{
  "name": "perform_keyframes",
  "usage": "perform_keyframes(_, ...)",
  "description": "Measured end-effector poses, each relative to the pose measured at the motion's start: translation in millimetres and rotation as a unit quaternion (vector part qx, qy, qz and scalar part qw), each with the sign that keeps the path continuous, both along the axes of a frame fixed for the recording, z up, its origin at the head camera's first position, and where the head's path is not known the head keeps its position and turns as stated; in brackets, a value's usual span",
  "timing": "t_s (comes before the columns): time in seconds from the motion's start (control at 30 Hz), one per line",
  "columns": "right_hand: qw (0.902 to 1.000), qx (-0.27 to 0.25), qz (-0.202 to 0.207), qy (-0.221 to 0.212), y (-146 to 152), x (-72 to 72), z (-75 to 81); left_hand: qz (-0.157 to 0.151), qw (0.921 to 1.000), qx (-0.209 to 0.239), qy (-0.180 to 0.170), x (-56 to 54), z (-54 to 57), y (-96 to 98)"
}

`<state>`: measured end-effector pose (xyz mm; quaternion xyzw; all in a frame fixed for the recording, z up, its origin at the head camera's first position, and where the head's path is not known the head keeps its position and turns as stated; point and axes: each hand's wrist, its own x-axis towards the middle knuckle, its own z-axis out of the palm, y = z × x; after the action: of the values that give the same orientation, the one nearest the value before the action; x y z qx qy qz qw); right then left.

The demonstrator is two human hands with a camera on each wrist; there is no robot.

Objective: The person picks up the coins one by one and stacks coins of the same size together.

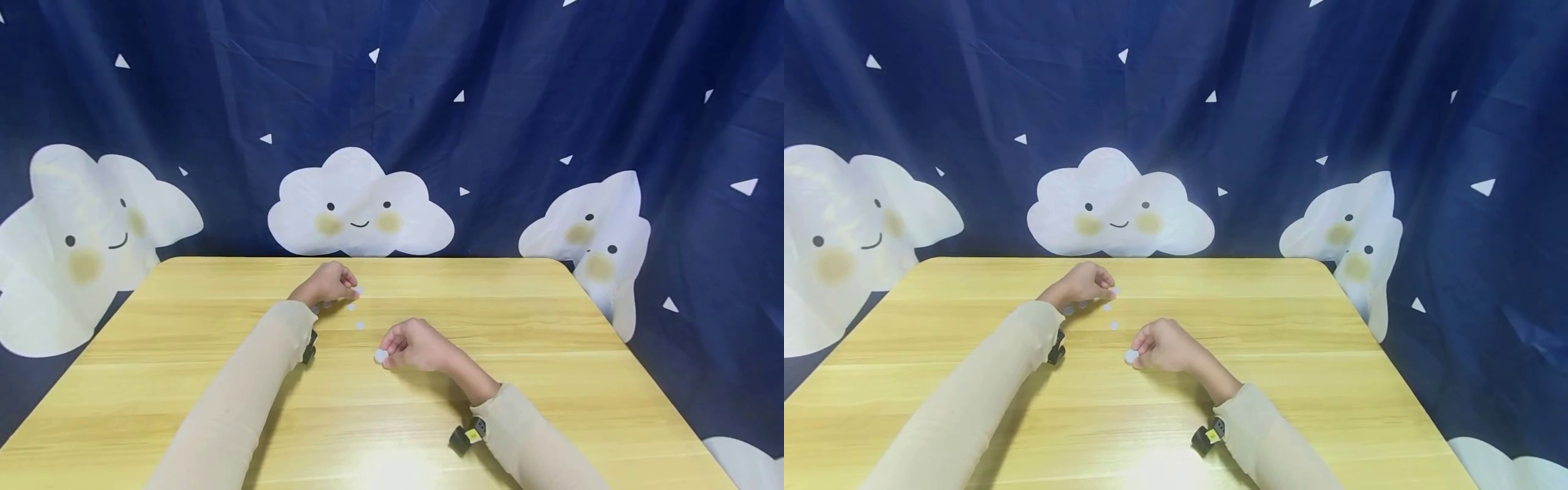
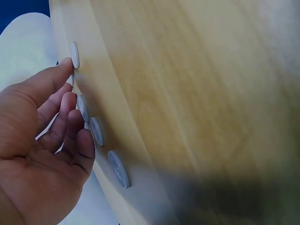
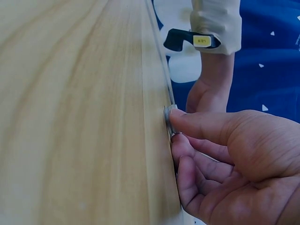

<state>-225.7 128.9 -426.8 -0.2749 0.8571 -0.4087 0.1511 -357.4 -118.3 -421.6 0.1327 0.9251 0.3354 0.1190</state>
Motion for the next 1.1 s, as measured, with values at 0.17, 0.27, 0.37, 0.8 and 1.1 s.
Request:
perform_keyframes(0.17, 1.0, -0.001, -0.001, -0.001, 0.4, -0.6, -0.6, -0.009, 0.9999, -0.014, 0.004, -1.4, 0.5, 1.0)
perform_keyframes(0.27, 1.0, -0.002, -0.003, -0.001, 0.2, -0.7, -0.7, -0.011, 0.9998, -0.016, 0.003, -2.9, 0.6, 1.6)
perform_keyframes(0.37, 1.0, -0.002, -0.005, 0.0, 0.2, -0.7, -0.9, -0.01, 0.9999, -0.014, 0.002, -2.8, 1.4, 2.7)
perform_keyframes(0.8, 1.0, -0.005, 0.002, 0.007, -1.4, -0.1, -0.4, -0.013, 0.9994, -0.009, -0.031, -2.6, 2.6, 4.5)
perform_keyframes(1.1, 1.0, -0.001, 0.0, 0.007, -0.5, 0.1, -0.1, -0.031, 0.9992, 0.024, 0.008, -3.4, -1.4, 2.4)
